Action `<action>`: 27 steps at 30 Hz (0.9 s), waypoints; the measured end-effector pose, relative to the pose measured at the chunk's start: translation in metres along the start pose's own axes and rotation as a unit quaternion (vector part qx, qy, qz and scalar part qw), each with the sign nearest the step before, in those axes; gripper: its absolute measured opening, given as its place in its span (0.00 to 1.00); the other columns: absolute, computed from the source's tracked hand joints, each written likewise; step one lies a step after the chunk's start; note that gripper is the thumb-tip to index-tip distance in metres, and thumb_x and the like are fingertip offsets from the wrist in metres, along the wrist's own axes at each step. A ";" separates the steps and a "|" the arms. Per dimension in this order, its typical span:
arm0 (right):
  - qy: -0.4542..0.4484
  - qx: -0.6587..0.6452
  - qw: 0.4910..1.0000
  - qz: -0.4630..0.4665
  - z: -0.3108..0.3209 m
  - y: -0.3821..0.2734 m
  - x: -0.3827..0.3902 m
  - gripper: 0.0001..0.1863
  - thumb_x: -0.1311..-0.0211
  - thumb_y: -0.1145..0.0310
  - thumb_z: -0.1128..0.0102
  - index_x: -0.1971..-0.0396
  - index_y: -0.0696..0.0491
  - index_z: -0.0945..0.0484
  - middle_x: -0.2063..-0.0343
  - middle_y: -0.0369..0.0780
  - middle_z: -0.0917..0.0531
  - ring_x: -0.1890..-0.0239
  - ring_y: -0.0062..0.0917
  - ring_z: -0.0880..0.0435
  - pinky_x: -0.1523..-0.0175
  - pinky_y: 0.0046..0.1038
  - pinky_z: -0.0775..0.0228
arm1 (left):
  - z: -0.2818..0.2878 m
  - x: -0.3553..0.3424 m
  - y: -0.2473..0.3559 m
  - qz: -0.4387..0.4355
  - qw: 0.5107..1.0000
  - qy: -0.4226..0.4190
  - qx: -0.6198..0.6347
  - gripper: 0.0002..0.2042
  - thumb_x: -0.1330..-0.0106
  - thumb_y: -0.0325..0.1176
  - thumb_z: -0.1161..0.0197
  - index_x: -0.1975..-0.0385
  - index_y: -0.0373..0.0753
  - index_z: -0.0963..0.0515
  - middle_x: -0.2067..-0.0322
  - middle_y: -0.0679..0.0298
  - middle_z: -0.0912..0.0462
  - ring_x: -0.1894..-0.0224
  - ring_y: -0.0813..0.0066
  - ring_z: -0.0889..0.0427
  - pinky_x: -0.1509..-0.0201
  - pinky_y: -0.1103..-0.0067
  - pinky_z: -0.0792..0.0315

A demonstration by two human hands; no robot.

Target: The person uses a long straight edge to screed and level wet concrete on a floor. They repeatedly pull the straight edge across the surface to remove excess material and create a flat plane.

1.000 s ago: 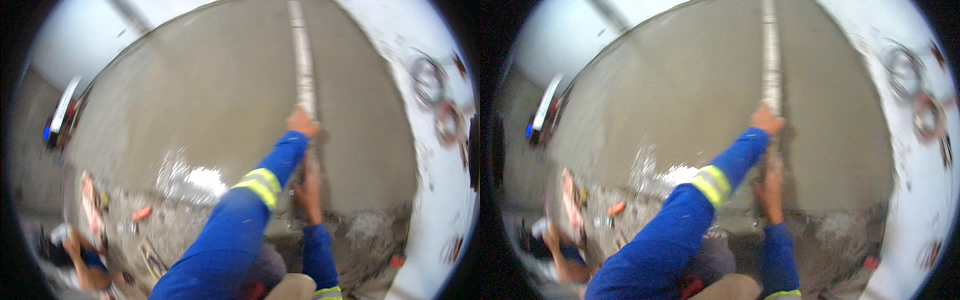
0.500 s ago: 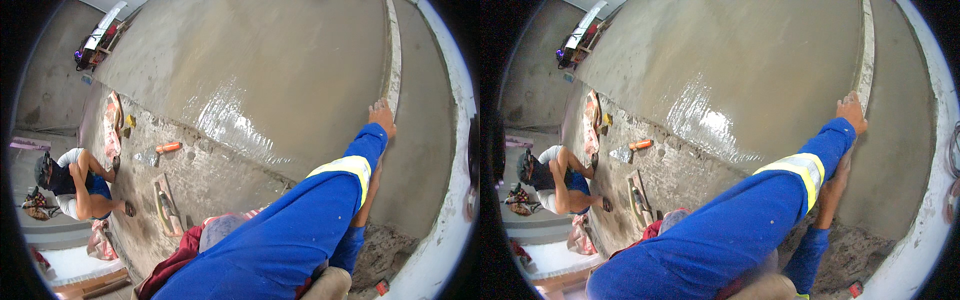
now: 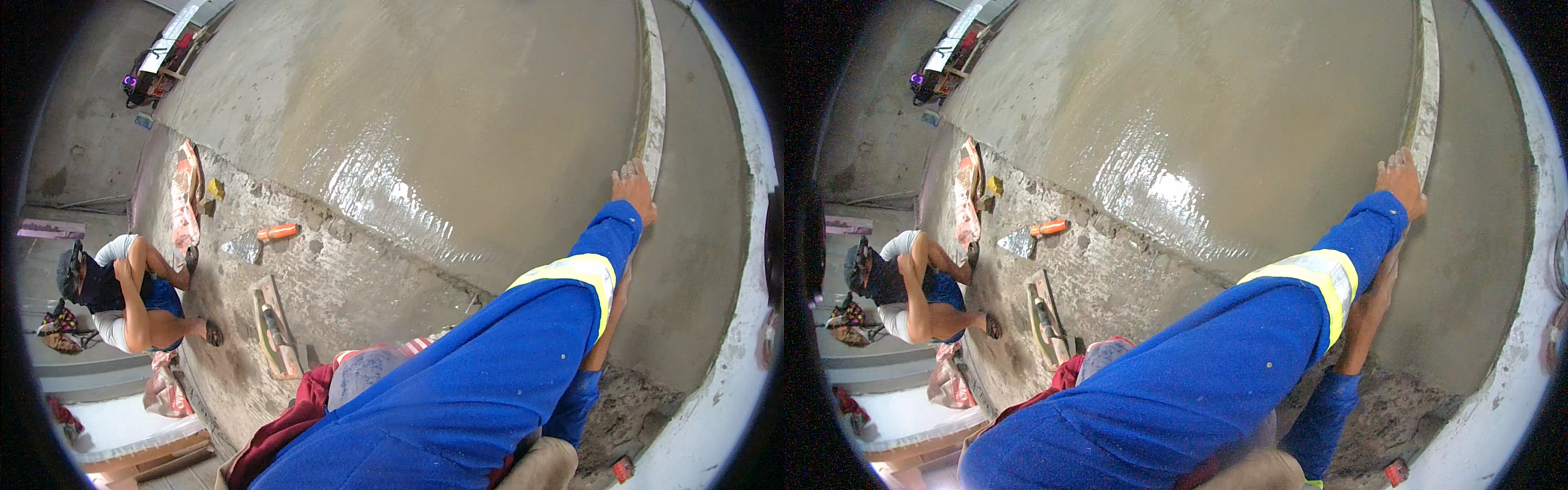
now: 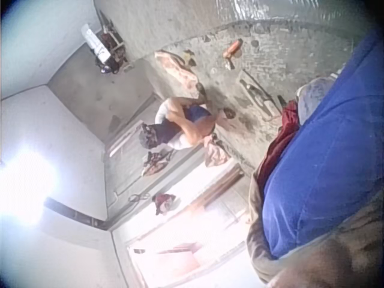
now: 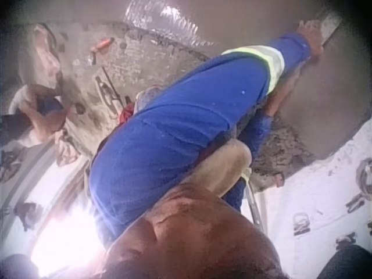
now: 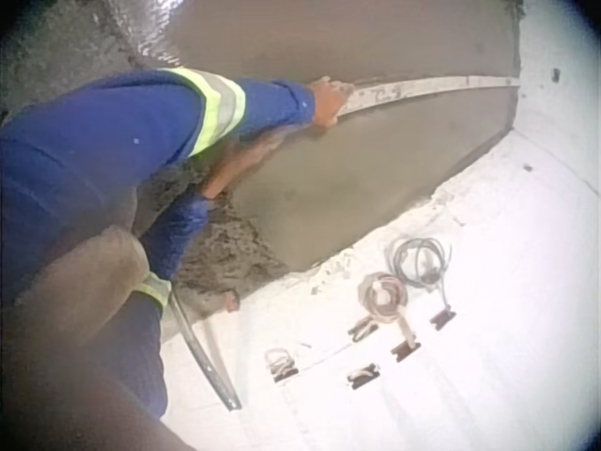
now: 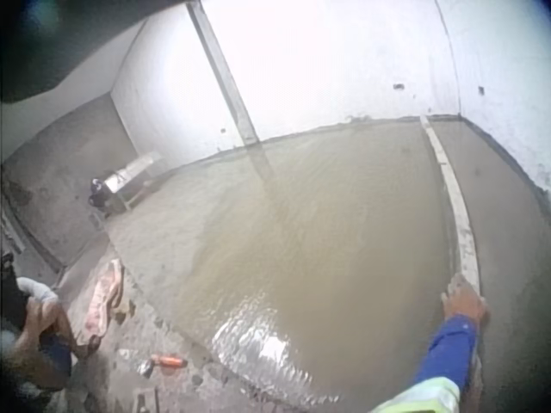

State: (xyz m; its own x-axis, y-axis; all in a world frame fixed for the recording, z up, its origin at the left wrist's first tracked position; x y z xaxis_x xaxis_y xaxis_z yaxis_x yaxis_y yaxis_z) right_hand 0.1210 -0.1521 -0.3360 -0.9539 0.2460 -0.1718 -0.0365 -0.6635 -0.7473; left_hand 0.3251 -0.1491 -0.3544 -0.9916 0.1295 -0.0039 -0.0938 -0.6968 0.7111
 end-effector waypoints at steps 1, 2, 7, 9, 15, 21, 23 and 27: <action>-0.002 0.000 1.000 0.002 0.001 0.000 0.002 0.38 0.37 0.66 0.40 0.28 0.47 0.45 0.31 0.53 0.40 0.29 0.48 0.41 0.29 0.41 0.47 | -0.001 0.001 -0.001 0.004 1.000 -0.003 0.001 0.48 0.51 0.40 0.30 0.34 0.22 0.48 0.39 0.44 0.32 0.35 0.55 0.33 0.30 0.60 0.42; 0.000 -0.002 1.000 0.003 0.001 0.000 0.001 0.38 0.38 0.66 0.40 0.28 0.47 0.45 0.31 0.53 0.40 0.29 0.48 0.41 0.29 0.41 0.47 | -0.001 0.002 -0.001 0.008 1.000 -0.007 0.002 0.48 0.51 0.40 0.30 0.34 0.22 0.49 0.39 0.43 0.32 0.35 0.55 0.33 0.30 0.61 0.42; -0.001 -0.009 1.000 0.004 0.003 -0.004 0.002 0.38 0.38 0.66 0.39 0.28 0.47 0.44 0.31 0.54 0.40 0.29 0.49 0.41 0.30 0.41 0.47 | 0.001 0.005 -0.001 0.015 1.000 -0.014 0.007 0.48 0.50 0.41 0.30 0.34 0.22 0.49 0.40 0.43 0.32 0.35 0.55 0.33 0.30 0.62 0.42; -0.003 -0.002 1.000 0.002 0.001 0.002 0.003 0.39 0.38 0.65 0.39 0.28 0.47 0.44 0.32 0.54 0.40 0.29 0.49 0.41 0.30 0.41 0.47 | -0.001 0.004 -0.003 0.016 1.000 -0.007 0.003 0.48 0.50 0.42 0.30 0.34 0.22 0.48 0.40 0.44 0.32 0.35 0.55 0.33 0.30 0.62 0.42; 0.008 0.007 1.000 -0.010 0.006 -0.005 0.000 0.38 0.40 0.66 0.38 0.29 0.47 0.42 0.32 0.54 0.40 0.29 0.50 0.42 0.30 0.41 0.47 | -0.001 0.001 0.005 0.004 1.000 -0.016 -0.013 0.48 0.51 0.42 0.29 0.35 0.21 0.48 0.42 0.44 0.30 0.38 0.56 0.31 0.33 0.64 0.40; 0.010 0.011 1.000 0.008 0.003 -0.009 -0.002 0.39 0.41 0.67 0.37 0.29 0.47 0.42 0.32 0.54 0.39 0.29 0.49 0.42 0.30 0.42 0.47 | -0.002 -0.001 0.000 0.000 1.000 0.012 -0.018 0.49 0.53 0.42 0.29 0.35 0.21 0.47 0.43 0.45 0.29 0.38 0.56 0.30 0.34 0.65 0.39; 0.016 -0.003 1.000 0.026 0.003 -0.016 -0.003 0.40 0.42 0.68 0.37 0.29 0.47 0.42 0.32 0.54 0.39 0.29 0.49 0.42 0.30 0.42 0.47 | -0.003 0.000 -0.002 0.001 1.000 0.017 -0.021 0.49 0.53 0.42 0.29 0.35 0.21 0.47 0.42 0.45 0.29 0.38 0.56 0.30 0.34 0.65 0.39; 0.016 -0.005 1.000 0.008 0.006 -0.016 -0.001 0.40 0.43 0.69 0.36 0.29 0.46 0.42 0.32 0.54 0.39 0.29 0.49 0.42 0.30 0.41 0.46 | -0.004 -0.002 0.000 -0.002 1.000 0.014 -0.013 0.49 0.54 0.42 0.28 0.35 0.21 0.47 0.43 0.44 0.29 0.38 0.56 0.30 0.34 0.65 0.39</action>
State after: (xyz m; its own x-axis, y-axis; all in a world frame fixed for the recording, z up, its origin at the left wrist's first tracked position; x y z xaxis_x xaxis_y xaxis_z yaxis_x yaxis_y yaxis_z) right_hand 0.1210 -0.1461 -0.3205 -0.9443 0.2585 -0.2036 -0.0191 -0.6608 -0.7503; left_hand 0.3268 -0.1524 -0.3574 -0.9933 0.1128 -0.0261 -0.0994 -0.7151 0.6919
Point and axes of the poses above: each hand's wrist, its own x-axis away from the middle knuckle, its own z-axis out of the back of the hand, y = z × x, the point moved 6 cm from there along -x, towards the middle knuckle
